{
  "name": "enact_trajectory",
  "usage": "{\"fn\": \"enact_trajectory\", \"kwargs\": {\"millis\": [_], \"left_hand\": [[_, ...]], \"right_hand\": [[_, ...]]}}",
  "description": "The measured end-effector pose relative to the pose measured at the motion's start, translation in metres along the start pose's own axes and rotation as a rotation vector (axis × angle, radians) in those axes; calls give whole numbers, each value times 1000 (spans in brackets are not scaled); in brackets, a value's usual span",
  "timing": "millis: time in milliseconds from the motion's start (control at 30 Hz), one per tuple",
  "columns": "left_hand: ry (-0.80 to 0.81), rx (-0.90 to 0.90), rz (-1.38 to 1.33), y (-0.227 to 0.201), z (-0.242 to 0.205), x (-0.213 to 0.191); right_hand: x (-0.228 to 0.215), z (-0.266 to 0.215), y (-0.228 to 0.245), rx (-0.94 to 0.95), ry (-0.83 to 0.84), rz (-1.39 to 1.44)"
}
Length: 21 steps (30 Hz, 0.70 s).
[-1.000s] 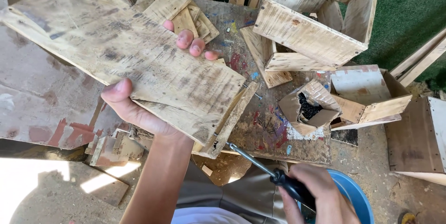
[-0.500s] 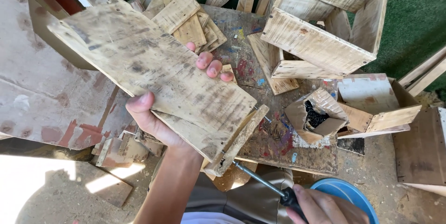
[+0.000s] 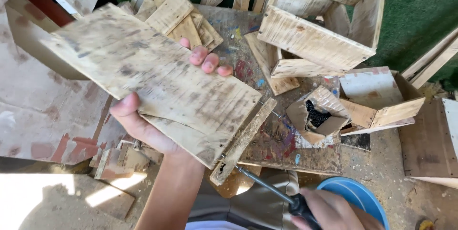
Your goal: Assembling a wooden box by prying fasteners and aligning wooden planks on a low work surface.
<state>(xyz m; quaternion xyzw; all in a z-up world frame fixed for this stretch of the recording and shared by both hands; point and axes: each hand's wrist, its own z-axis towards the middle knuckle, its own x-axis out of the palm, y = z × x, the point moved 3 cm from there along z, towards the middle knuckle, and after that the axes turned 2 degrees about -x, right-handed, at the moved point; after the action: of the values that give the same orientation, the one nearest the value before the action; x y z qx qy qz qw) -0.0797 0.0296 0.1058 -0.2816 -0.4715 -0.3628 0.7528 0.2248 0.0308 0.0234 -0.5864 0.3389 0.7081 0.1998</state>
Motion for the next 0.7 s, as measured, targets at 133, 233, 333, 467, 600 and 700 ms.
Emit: {"fn": "enact_trajectory", "kwargs": {"millis": [133, 233, 333, 467, 600, 700], "left_hand": [[-1, 21, 32, -4, 6, 22], [-21, 117, 165, -9, 6, 27], [-28, 67, 140, -8, 4, 29], [-42, 74, 116, -10, 0, 25], [11, 17, 87, -12, -3, 17], [26, -27, 51, -8, -3, 22]], "right_hand": [[-31, 1, -3, -220, -193, -515], [-40, 11, 12, -255, -195, -532], [-41, 11, 27, -265, -258, -293], [-27, 7, 19, -234, -296, -249], [-13, 3, 5, -98, -11, -103], [31, 20, -19, 421, 1228, -88]]}}
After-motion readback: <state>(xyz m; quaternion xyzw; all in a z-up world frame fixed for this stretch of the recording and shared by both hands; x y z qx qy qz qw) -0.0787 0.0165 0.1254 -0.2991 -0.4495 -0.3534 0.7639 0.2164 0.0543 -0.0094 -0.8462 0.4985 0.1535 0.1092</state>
